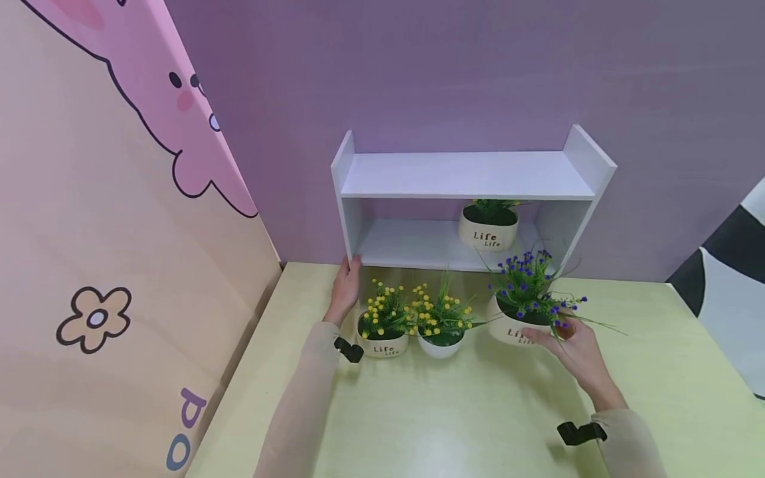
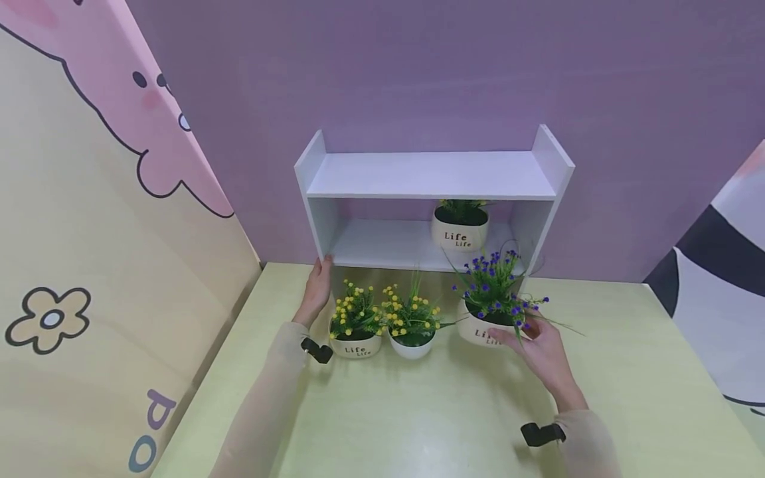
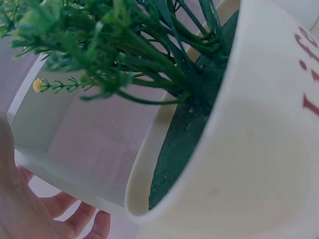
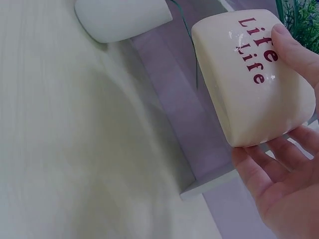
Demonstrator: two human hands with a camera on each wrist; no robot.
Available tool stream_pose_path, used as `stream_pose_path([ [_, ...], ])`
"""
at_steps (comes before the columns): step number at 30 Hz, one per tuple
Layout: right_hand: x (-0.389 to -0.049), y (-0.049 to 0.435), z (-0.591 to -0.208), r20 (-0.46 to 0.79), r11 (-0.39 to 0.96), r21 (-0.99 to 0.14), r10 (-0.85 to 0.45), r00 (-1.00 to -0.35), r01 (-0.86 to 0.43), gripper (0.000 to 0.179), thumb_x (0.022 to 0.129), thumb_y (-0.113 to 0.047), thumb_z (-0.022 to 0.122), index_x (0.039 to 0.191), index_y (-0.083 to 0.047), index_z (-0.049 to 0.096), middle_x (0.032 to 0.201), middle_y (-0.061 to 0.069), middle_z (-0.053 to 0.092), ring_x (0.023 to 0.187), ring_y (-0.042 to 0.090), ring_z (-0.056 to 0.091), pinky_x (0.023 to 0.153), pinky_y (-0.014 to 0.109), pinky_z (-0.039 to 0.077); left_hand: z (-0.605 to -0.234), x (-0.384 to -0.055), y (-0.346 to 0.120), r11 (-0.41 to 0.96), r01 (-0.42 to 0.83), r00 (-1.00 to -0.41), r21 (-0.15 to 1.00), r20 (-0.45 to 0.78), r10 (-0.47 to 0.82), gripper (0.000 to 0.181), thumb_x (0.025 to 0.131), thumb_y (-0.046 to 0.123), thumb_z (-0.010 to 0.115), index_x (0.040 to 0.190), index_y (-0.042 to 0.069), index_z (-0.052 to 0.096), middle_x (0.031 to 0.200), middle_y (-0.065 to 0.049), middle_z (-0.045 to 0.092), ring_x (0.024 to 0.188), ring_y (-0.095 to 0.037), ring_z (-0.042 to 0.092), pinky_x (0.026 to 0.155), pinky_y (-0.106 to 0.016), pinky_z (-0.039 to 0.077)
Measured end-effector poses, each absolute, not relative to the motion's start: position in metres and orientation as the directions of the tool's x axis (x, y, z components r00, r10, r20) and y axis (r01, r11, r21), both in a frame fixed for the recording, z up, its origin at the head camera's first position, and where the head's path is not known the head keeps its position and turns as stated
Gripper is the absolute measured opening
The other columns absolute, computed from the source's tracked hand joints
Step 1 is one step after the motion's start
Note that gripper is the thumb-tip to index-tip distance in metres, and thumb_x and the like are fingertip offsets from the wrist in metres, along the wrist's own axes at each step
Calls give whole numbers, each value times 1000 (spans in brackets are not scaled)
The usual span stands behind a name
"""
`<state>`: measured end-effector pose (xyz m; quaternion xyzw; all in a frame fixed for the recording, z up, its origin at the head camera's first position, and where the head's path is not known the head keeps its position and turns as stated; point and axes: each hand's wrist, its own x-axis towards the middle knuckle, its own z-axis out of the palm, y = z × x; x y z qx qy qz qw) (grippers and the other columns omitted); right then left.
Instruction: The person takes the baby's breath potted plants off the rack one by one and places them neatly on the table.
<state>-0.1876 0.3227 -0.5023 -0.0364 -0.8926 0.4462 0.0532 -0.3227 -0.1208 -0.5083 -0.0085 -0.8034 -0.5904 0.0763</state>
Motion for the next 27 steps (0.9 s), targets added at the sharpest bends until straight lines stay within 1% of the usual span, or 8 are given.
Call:
stream_pose_path([
  [3,-187,325,-507,37,600,-799,117,-992,41,56,95,-49,78,95,-9,40,82,2,31,73,16,32,62,33,27,-509,-323,-121,308,106,-988,946,135,-76,68,113,56,31,171,20,26,171,-18,37,156,-45,37,124,-69,32],
  [5,-186,327,-510,6,597,-800,105,-994,58,54,96,-49,77,103,-3,48,85,16,47,80,23,47,66,32,37,-510,-323,-121,309,105,-988,945,135,-76,68,113,56,31,171,21,26,171,-17,38,156,-44,37,124,-69,32],
  [6,-186,328,-511,-8,600,-798,99,-995,66,58,97,-50,76,115,1,54,95,23,56,89,26,53,71,31,41,-510,-323,-121,310,104,-988,945,134,-78,68,113,56,31,171,21,26,171,-17,38,156,-44,37,124,-69,32],
  [8,-186,329,-514,-44,588,-804,84,-996,85,74,97,-50,76,137,7,52,114,34,57,102,36,53,79,37,47,-509,-322,-120,312,102,-988,945,133,-81,67,113,55,31,171,21,26,171,-17,38,156,-44,38,124,-69,32],
  [10,-185,330,-516,-67,575,-813,57,-996,87,96,98,-49,75,161,8,33,148,42,49,131,50,52,100,51,53,-508,-322,-120,313,101,-988,944,132,-81,67,114,55,31,171,20,26,171,-18,38,156,-44,38,124,-69,32],
  [15,-186,329,-522,-97,539,-837,24,-995,95,108,98,-49,76,166,9,17,160,44,36,147,62,38,116,71,39,-507,-321,-121,306,95,-989,947,125,-79,67,114,53,31,171,19,27,171,-18,38,156,-45,37,124,-69,32],
  [23,-188,322,-538,-78,517,-854,-7,-997,63,91,97,-46,79,165,-4,35,158,33,49,145,57,45,112,70,43,-508,-321,-121,302,89,-990,949,119,-82,67,113,56,33,170,20,29,170,-17,40,155,-45,39,123,-70,32],
  [27,-189,318,-545,-53,521,-853,-6,-999,42,85,97,-45,79,163,-8,40,156,28,55,141,51,52,109,62,49,-508,-321,-122,301,86,-990,950,115,-80,68,113,57,33,171,21,28,171,-17,39,156,-44,39,123,-70,32],
])
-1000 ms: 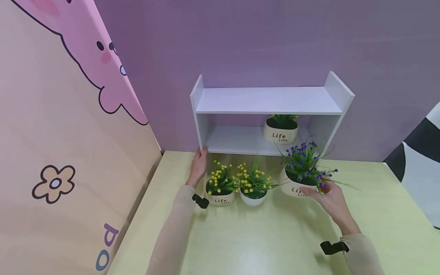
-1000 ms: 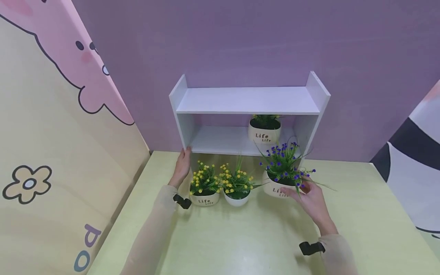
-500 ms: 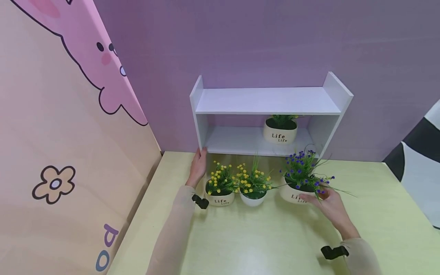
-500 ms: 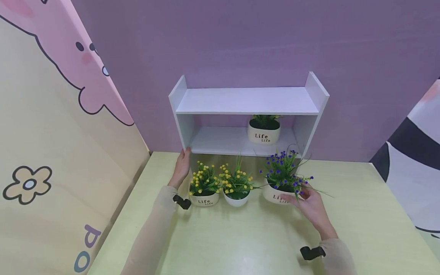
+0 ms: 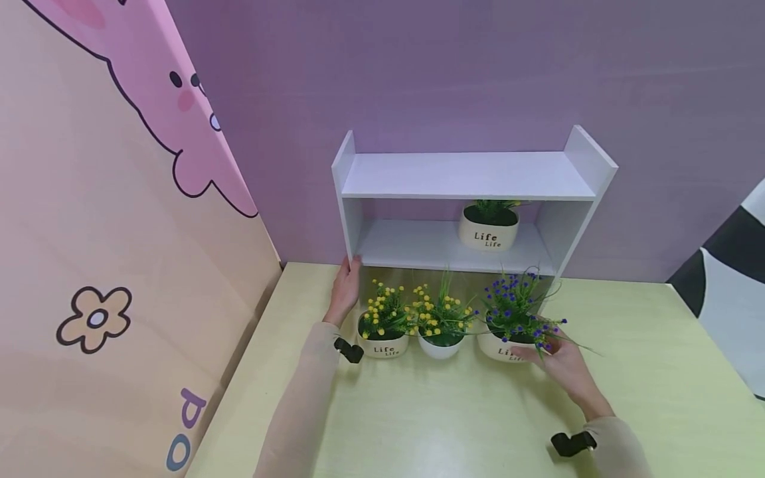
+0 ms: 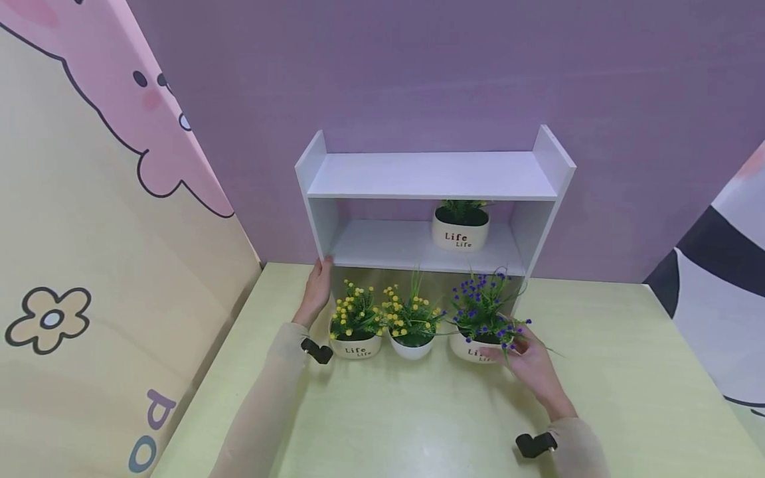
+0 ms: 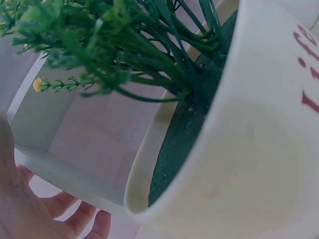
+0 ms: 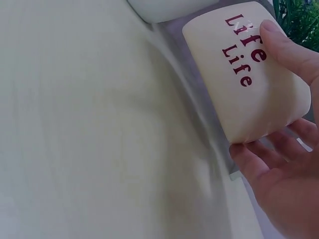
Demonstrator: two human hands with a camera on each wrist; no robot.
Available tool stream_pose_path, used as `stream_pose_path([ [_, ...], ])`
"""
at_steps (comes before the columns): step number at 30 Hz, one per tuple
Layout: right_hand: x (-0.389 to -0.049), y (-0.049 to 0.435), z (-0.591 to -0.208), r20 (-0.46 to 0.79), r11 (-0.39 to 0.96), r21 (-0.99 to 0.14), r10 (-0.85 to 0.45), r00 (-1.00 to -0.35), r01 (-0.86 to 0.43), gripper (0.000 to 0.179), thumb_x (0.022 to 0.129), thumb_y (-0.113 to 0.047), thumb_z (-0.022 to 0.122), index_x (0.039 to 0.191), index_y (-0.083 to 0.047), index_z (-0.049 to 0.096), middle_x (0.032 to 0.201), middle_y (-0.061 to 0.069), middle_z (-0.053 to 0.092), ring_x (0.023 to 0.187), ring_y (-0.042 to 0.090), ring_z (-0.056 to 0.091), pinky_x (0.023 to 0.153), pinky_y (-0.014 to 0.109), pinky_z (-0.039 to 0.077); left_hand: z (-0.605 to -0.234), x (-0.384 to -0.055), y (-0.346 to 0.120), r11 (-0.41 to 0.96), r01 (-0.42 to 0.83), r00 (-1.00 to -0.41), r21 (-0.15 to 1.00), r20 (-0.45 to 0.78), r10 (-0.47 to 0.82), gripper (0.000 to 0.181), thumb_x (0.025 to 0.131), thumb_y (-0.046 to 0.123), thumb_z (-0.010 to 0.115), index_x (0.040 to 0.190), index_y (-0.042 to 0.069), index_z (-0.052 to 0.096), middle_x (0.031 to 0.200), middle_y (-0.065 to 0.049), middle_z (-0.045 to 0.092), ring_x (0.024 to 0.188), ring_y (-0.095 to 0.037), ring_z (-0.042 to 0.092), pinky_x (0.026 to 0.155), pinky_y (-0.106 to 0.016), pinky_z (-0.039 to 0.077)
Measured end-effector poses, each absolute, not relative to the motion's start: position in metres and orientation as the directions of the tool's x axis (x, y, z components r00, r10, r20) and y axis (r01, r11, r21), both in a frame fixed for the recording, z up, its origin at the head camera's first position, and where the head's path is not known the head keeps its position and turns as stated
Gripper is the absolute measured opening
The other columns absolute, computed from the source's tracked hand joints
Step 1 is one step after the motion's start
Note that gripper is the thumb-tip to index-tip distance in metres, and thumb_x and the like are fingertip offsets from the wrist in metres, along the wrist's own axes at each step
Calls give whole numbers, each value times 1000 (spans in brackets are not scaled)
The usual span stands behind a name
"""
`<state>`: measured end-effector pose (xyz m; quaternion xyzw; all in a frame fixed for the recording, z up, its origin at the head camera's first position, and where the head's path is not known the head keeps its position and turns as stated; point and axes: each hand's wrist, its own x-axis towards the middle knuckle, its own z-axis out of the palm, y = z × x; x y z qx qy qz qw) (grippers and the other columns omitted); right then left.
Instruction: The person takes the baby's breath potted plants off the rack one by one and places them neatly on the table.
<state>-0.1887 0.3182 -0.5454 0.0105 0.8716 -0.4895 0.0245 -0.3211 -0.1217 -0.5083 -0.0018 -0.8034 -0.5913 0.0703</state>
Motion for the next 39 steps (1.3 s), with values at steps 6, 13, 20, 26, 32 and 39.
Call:
stream_pose_path([
  [6,-186,315,-556,-69,509,-859,-29,-997,45,85,99,-42,78,165,-9,37,157,28,54,141,51,52,109,64,49,-509,-321,-122,298,87,-991,951,114,-74,67,113,55,33,171,20,28,170,-18,39,156,-44,39,123,-70,32],
  [13,-187,312,-558,-71,519,-853,-32,-997,44,99,98,-45,77,173,-24,16,157,33,50,143,57,49,108,65,50,-505,-321,-122,292,98,-989,951,125,-74,66,114,52,33,170,18,29,169,-20,40,154,-46,40,122,-71,33],
  [20,-186,311,-568,5,452,-892,-22,-1000,-15,94,98,-28,80,171,-12,24,162,30,45,125,12,70,81,12,49,-506,-321,-121,287,88,-991,954,114,-73,67,114,54,32,171,19,28,170,-18,39,156,-44,39,123,-70,32],
  [26,-182,308,-569,20,481,-876,-31,-999,-32,94,97,-31,81,172,-19,24,153,29,56,104,-22,54,83,18,55,-504,-320,-121,293,84,-991,952,112,-78,66,114,53,32,170,19,29,169,-19,40,155,-45,39,123,-70,33],
  [32,-181,307,-569,-6,441,-897,-33,-999,-9,96,98,-28,81,172,-15,21,158,29,51,111,-15,58,83,13,53,-505,-320,-121,295,88,-990,951,116,-77,67,114,53,32,170,18,28,169,-19,40,155,-45,39,123,-70,33],
  [39,-180,305,-568,0,451,-892,-24,-1000,-11,96,97,-28,81,172,-15,21,159,28,51,128,9,63,89,10,50,-505,-319,-120,279,89,-990,956,115,-76,66,114,52,32,171,18,28,170,-19,38,156,-45,38,124,-69,32],
])
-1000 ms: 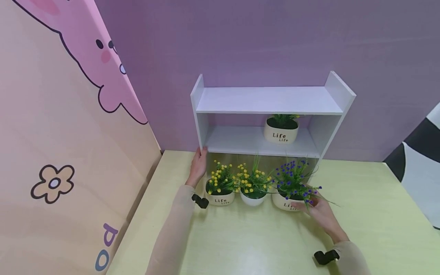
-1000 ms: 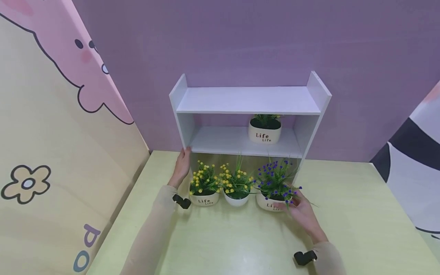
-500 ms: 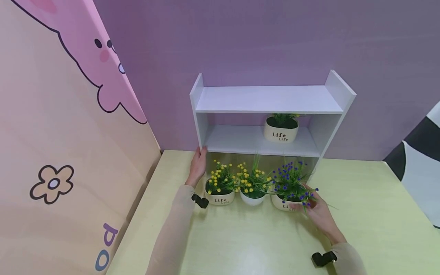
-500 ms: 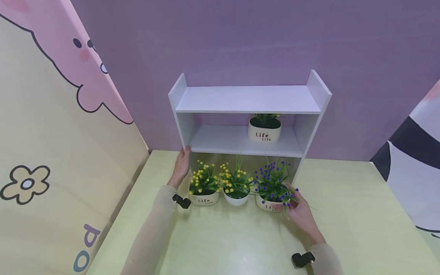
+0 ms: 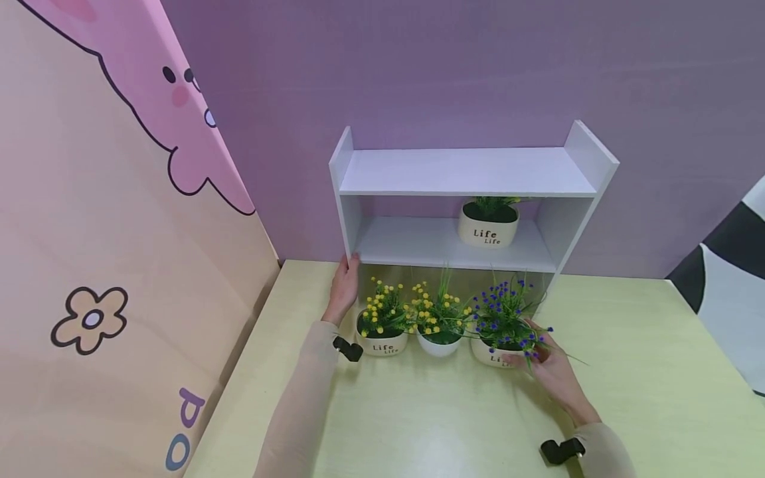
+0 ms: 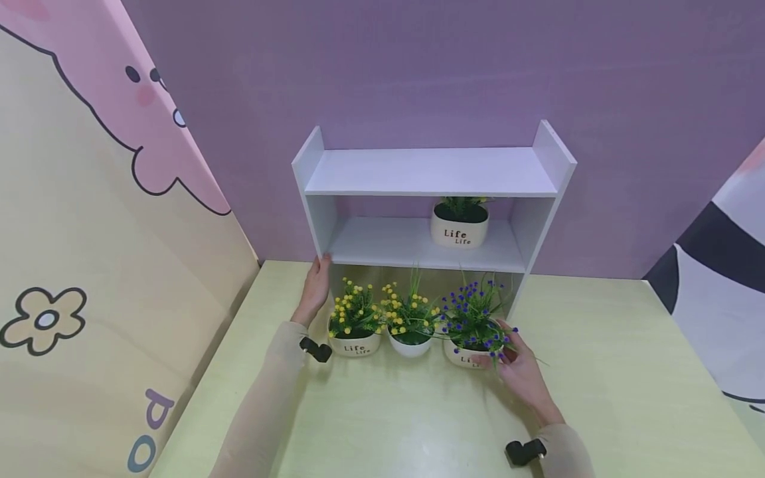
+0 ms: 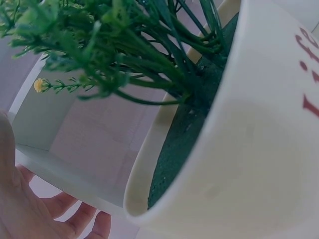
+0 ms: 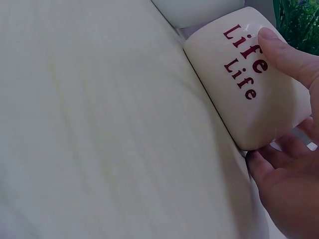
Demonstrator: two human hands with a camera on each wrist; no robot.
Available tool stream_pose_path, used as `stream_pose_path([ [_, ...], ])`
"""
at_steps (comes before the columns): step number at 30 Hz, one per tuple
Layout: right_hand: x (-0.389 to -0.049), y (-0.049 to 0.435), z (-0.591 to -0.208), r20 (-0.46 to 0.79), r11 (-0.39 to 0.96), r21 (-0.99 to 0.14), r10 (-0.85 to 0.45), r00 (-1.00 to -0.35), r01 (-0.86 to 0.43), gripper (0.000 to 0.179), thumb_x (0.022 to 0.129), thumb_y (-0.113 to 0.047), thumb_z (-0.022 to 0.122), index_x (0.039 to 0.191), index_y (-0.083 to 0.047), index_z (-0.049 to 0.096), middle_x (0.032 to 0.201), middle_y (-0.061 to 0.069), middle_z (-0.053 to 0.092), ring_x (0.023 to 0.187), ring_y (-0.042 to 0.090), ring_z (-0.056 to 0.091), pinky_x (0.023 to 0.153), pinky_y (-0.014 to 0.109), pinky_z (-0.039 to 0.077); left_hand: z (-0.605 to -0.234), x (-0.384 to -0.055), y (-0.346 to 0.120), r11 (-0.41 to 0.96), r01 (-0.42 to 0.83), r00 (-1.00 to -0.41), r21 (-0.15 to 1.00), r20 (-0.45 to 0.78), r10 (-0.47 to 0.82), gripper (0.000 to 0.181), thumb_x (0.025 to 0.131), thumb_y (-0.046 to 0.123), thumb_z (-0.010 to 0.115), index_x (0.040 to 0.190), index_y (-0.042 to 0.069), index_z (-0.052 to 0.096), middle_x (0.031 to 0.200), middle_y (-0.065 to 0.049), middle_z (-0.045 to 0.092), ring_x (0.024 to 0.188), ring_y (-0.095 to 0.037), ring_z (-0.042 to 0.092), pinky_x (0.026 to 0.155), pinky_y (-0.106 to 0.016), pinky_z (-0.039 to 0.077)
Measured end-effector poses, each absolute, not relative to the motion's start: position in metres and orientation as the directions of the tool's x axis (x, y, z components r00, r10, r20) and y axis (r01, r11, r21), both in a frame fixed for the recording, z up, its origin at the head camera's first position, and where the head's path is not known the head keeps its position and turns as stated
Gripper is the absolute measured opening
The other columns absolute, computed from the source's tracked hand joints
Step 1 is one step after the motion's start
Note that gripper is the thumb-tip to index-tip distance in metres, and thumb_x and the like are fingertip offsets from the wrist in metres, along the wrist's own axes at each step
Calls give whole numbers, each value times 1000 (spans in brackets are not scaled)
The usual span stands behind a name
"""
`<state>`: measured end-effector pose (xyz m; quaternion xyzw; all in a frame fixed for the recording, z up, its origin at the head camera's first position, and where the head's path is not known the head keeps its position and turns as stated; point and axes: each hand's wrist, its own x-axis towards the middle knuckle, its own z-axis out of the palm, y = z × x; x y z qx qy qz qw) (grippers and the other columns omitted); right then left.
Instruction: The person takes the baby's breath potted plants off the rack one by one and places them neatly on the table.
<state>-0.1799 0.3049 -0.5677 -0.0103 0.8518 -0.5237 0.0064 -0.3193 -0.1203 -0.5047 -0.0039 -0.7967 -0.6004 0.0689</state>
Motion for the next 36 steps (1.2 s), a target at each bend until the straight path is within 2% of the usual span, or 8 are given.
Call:
stream_pose_path([
  [6,-179,303,-568,17,406,-914,-23,-1000,-25,95,98,-25,81,171,-12,23,158,30,50,109,-23,50,90,8,50,-504,-319,-121,284,86,-991,955,112,-79,66,114,52,32,170,18,29,170,-20,39,156,-45,38,123,-70,32],
  [17,-178,303,-565,13,435,-900,-39,-999,-29,98,99,-28,79,173,-13,15,157,31,51,109,-24,49,90,10,51,-504,-319,-121,286,84,-991,955,110,-76,67,114,54,32,171,19,27,170,-20,39,155,-45,39,122,-71,33],
  [19,-178,304,-565,19,448,-893,-41,-999,-35,98,100,-28,78,173,-15,14,156,31,52,112,-18,55,88,12,53,-504,-319,-121,285,83,-991,955,109,-77,67,114,54,32,171,19,27,170,-20,39,155,-45,39,122,-71,33],
  [22,-176,305,-563,25,442,-896,-47,-999,-44,98,100,-26,77,173,-15,13,160,32,46,129,14,66,90,10,51,-504,-320,-121,290,84,-991,953,111,-78,67,114,54,32,171,19,27,170,-20,39,155,-45,39,123,-70,33],
  [25,-174,306,-561,36,408,-911,-50,-998,-53,96,99,-20,78,172,-11,16,167,33,34,146,50,49,94,4,46,-506,-321,-121,293,85,-991,952,113,-78,67,114,55,32,170,19,28,169,-20,40,155,-45,40,123,-70,33],
  [27,-173,307,-559,53,377,-924,-43,-998,-66,95,98,-15,79,171,-8,19,170,34,26,147,61,38,96,1,42,-506,-321,-121,293,85,-991,952,113,-79,68,114,55,32,170,18,28,169,-20,40,155,-45,39,123,-70,33],
  [32,-171,307,-556,105,354,-929,-18,-994,-104,90,96,-9,79,169,-4,25,165,30,35,143,64,40,95,2,44,-507,-321,-122,289,82,-991,954,109,-78,68,113,55,33,171,18,27,170,-19,39,156,-45,38,123,-70,32],
  [36,-169,306,-553,119,361,-926,5,-993,-109,87,96,-9,79,168,-4,30,145,-6,52,140,51,50,95,4,48,-507,-320,-122,287,77,-991,955,104,-79,69,113,55,33,170,18,28,170,-19,39,156,-45,38,123,-71,32],
])
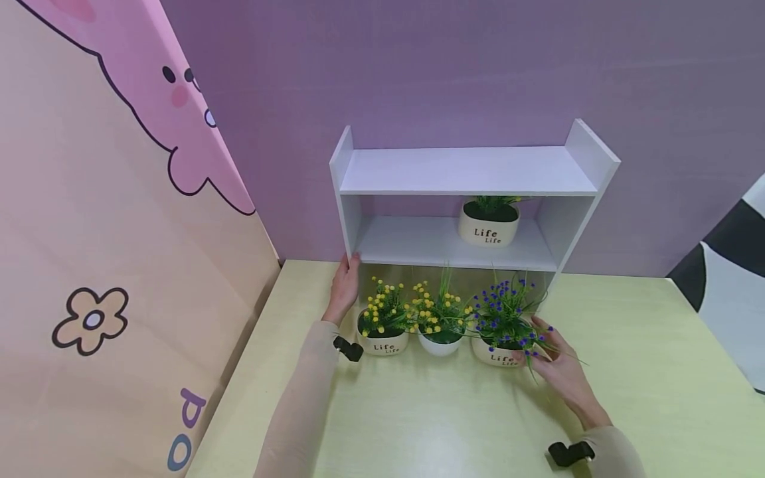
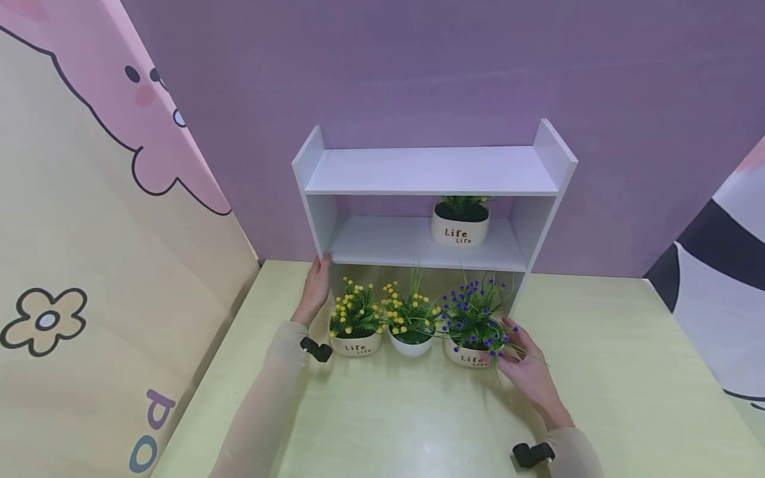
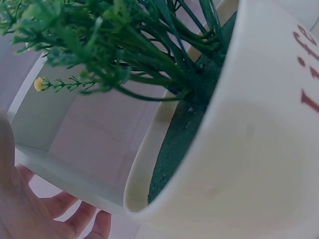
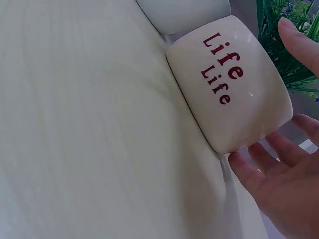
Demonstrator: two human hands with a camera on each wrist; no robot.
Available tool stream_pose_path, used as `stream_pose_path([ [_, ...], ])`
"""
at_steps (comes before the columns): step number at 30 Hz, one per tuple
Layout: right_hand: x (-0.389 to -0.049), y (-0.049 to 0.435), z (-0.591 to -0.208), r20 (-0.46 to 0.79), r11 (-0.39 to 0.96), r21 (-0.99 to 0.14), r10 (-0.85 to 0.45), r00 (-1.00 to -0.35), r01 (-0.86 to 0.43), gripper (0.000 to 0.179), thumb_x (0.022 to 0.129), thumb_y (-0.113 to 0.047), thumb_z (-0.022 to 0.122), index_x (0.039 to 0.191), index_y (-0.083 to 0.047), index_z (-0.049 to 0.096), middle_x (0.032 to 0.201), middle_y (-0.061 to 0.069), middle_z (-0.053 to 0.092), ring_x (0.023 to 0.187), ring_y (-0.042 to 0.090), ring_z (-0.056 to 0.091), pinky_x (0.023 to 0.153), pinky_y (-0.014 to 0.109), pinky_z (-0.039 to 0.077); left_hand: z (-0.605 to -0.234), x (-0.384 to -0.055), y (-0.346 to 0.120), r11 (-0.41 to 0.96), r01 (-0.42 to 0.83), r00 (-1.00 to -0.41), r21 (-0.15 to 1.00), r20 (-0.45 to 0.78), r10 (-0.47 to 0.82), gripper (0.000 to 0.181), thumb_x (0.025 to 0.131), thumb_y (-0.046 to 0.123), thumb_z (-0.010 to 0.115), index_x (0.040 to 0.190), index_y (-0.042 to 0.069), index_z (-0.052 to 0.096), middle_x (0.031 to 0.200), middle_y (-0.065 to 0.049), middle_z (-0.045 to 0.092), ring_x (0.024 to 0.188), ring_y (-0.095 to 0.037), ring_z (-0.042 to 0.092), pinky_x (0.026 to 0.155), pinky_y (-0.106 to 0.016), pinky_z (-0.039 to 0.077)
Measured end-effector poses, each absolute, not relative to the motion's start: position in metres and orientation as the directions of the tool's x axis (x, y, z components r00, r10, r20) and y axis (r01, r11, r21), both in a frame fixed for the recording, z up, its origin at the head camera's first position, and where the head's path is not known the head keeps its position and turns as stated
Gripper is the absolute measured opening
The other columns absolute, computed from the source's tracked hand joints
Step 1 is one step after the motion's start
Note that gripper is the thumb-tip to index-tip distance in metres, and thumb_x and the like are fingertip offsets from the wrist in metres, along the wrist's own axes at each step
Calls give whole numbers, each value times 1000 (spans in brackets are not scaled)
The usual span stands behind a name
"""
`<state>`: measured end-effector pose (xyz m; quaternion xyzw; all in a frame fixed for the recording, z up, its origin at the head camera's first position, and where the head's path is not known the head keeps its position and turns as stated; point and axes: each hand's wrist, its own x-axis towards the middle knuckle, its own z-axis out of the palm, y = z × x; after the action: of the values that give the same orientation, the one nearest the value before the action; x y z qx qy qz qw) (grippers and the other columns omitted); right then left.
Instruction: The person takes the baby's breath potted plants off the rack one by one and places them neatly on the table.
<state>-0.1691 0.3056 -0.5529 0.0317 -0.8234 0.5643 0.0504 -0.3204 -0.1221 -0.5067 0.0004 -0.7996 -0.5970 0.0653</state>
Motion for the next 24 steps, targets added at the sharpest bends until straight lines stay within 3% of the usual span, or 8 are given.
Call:
stream_pose_path([
  [2,-169,306,-552,122,367,-923,7,-992,-111,86,96,-10,80,167,-6,31,136,-24,50,139,28,55,95,4,47,-506,-321,-122,283,76,-992,956,102,-78,69,113,55,33,170,17,29,169,-19,40,156,-45,38,123,-70,32],
  [4,-168,306,-552,127,370,-922,2,-992,-117,86,96,-10,80,167,-6,32,133,-31,48,131,6,56,95,5,48,-506,-322,-122,279,76,-992,957,101,-77,68,113,55,33,170,17,30,170,-19,40,156,-44,38,124,-70,31],
  [7,-168,306,-552,136,362,-923,-12,-991,-131,87,96,-9,80,167,-5,31,140,-20,51,118,-18,47,94,5,48,-507,-323,-122,273,79,-992,959,103,-74,68,113,55,33,170,17,30,170,-19,40,156,-44,38,124,-69,31],
  [8,-168,305,-552,147,364,-920,-17,-989,-144,87,95,-8,80,167,-4,31,144,-11,53,118,-18,47,94,5,48,-507,-323,-122,272,79,-992,959,103,-73,68,113,54,33,170,17,30,170,-19,40,156,-44,38,124,-69,31],
  [11,-168,304,-548,177,375,-910,-29,-984,-175,88,94,-8,81,167,-4,31,157,15,49,120,-17,47,96,4,47,-508,-322,-122,272,79,-992,959,103,-72,68,113,54,33,170,17,29,170,-19,39,156,-44,37,124,-69,31],
  [17,-165,304,-538,223,451,-867,-26,-974,-211,89,93,-11,83,166,-5,32,165,20,42,125,-16,42,99,3,44,-508,-322,-122,278,76,-992,958,101,-78,68,113,55,34,170,18,29,170,-19,39,156,-44,37,124,-69,31],
  [20,-165,304,-534,232,473,-853,-36,-972,-221,92,92,-10,84,167,-5,31,166,25,40,140,8,51,99,2,43,-508,-322,-122,281,71,-992,957,97,-80,67,113,55,33,170,19,30,170,-18,39,156,-44,37,124,-70,31],
  [24,-164,302,-528,248,485,-841,-47,-968,-239,95,90,-7,85,167,-4,29,165,31,38,145,48,44,97,1,41,-507,-322,-122,276,70,-992,959,96,-81,68,113,55,34,170,18,30,170,-18,39,157,-44,37,124,-70,31],
])
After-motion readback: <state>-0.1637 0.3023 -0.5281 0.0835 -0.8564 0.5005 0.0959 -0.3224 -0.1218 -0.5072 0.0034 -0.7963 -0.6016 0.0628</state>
